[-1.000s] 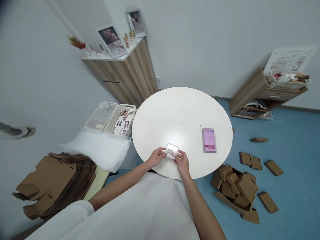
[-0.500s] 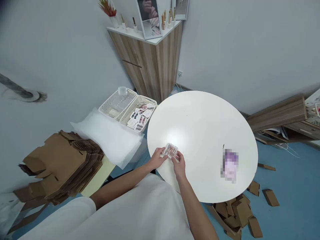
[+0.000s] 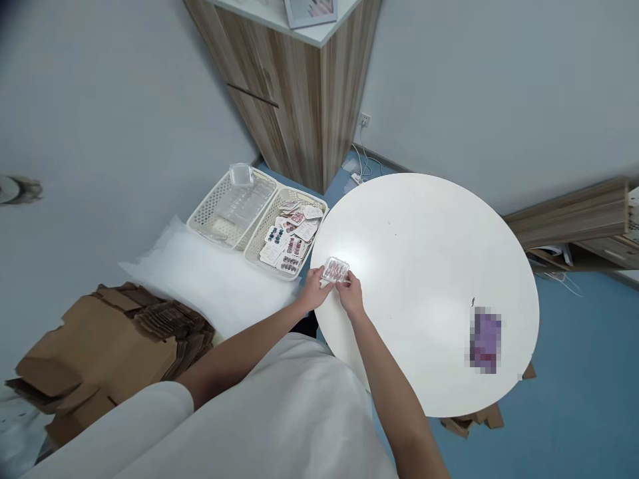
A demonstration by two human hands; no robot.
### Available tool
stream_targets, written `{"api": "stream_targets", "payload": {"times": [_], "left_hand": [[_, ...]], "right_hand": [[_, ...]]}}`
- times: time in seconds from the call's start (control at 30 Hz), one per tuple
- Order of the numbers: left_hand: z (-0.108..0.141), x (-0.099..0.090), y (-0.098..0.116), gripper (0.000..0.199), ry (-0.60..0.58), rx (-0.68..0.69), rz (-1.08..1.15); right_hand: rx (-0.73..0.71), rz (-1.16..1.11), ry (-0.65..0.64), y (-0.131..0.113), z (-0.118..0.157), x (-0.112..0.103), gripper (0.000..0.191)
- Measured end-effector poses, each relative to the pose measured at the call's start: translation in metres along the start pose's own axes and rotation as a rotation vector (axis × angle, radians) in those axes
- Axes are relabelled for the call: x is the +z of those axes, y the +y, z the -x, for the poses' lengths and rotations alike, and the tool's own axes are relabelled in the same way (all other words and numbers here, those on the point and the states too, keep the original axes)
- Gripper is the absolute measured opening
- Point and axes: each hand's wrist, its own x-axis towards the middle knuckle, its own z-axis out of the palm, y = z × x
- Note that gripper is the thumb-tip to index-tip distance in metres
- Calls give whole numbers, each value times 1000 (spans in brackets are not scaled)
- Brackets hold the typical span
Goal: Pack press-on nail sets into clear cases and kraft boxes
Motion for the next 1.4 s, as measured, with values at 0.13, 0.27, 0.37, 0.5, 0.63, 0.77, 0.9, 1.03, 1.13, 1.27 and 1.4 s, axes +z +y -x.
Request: {"api": "stream_targets", "payload": {"times": [0.13,0.27,0.37,0.5,0.63,0.77,0.9,1.03,1.13,1.27,1.4], "left_hand": [[-18,-6,10,64,15,-15,-16],[-30,-5,13,65,55,-11,-19],[-34,-3,12,68,64,5,-15],[-34,-3,10,70,72,32,-10],[-31,-2,10,72,85,53,12],[-23,1,9,74,103,44,28],[-1,7,5,73,111,44,-4],[40,12,-8,60,104,104,-32],[75,11,-23,44,65,104,-49],[113,-1,-46,31,109,59,-101],[137,-28,-63,33,250,-20,-139]], "right_hand": [[-12,50,-36,-17,-18,9,38],[-36,79,-31,-25,-31,16,26],[-89,72,-58,-29,-37,19,19],[-88,85,-48,-29,-42,21,23],[-90,102,-57,-25,-41,20,33],[-29,109,-40,-18,-31,13,54],[6,111,-64,-8,-11,1,63],[-5,125,-122,5,13,-12,63],[-56,131,-183,15,27,-17,57],[-134,157,-329,28,39,-6,47],[-151,193,-562,36,49,20,42]]}}
